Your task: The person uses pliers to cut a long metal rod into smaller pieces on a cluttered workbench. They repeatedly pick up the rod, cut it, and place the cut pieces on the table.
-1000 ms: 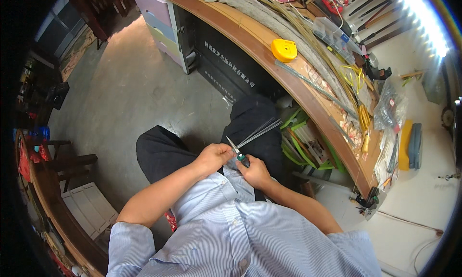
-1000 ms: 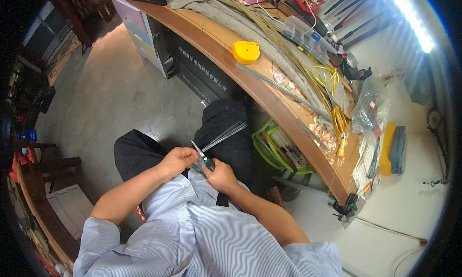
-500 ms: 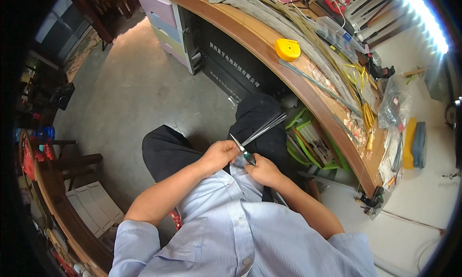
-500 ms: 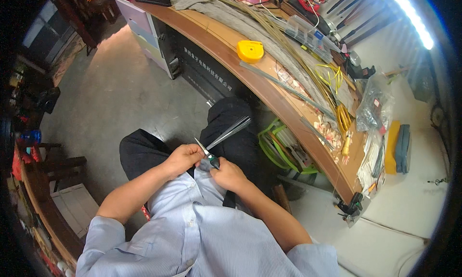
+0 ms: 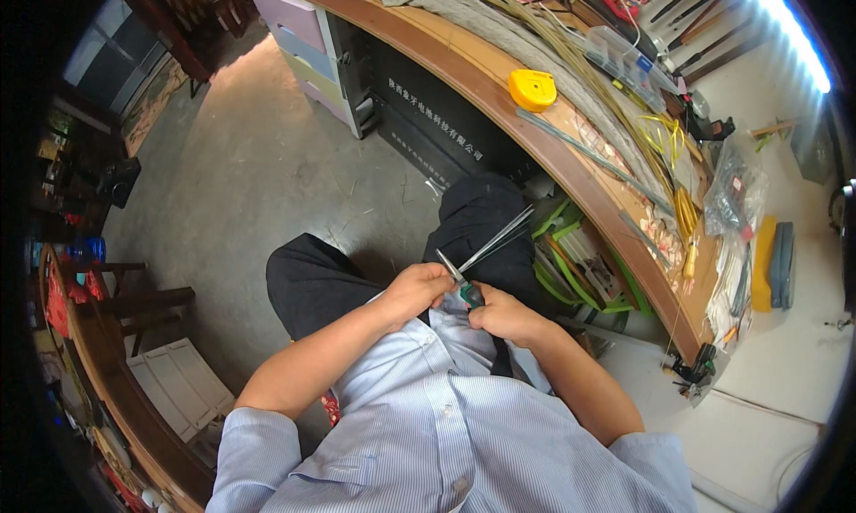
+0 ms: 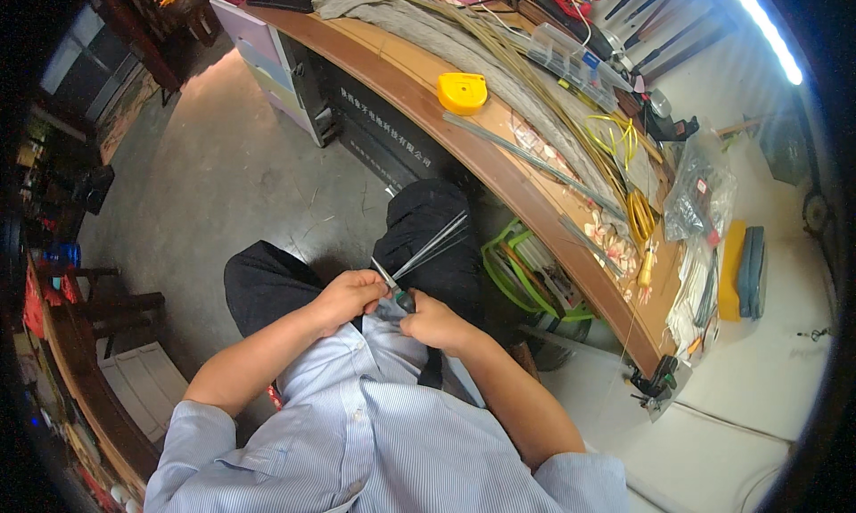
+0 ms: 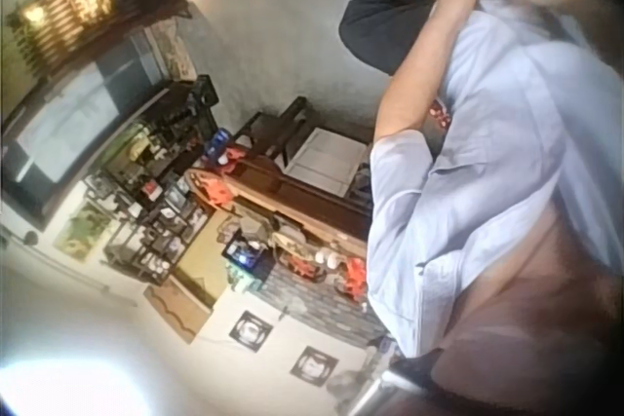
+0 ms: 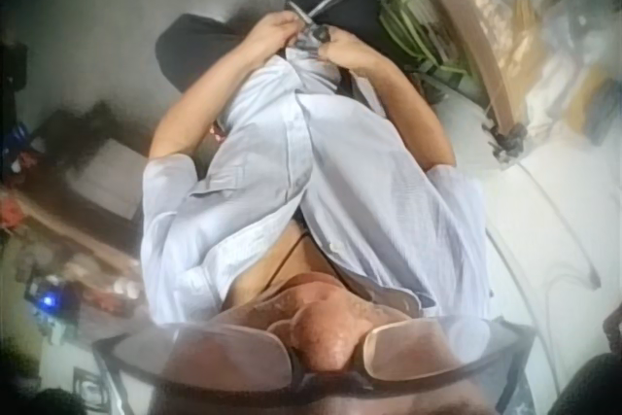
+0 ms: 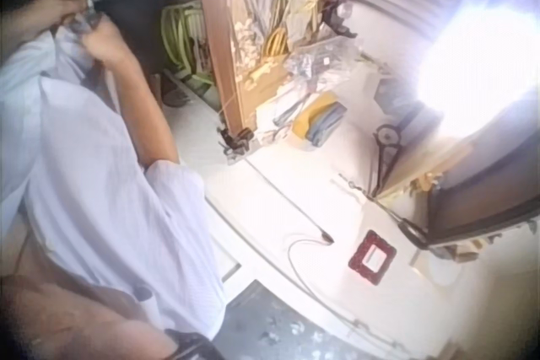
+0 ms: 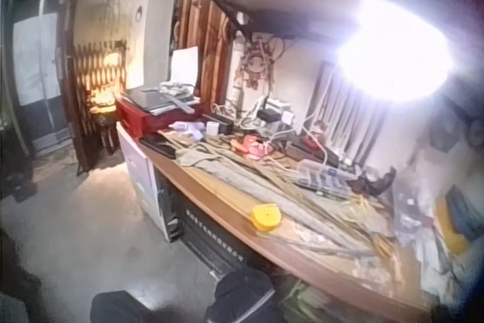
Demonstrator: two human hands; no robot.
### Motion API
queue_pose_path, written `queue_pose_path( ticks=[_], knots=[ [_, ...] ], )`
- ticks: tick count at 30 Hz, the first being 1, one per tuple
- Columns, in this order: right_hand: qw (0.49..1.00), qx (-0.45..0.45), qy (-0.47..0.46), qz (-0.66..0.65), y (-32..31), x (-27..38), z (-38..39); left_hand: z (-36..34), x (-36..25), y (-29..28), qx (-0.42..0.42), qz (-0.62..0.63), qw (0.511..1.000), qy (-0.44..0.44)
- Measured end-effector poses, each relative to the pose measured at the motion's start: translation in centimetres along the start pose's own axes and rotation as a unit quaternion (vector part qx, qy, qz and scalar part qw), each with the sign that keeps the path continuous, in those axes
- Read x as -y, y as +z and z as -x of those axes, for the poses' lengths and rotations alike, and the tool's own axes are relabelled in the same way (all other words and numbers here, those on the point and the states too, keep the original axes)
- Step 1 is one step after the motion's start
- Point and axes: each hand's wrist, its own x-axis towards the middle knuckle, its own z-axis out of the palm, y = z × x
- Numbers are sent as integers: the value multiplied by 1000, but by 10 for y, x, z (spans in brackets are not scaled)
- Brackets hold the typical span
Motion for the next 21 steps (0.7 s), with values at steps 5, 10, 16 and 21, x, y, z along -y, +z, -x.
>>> queue_pose_path(
  ticks=[5,10,16,21],
  knots=[
    [1000,16,14,-12,-2,9,3,8,-16,4,-14,-9,1000,-14],
    [1000,-5,-2,-11,-4,16,8,8,-22,6,-12,14,999,-33],
    [986,-20,-6,164,-10,28,20,9,-19,3,27,23,999,-26],
    [983,-30,-41,177,-14,18,22,12,-20,2,28,20,999,-30]
  ],
)
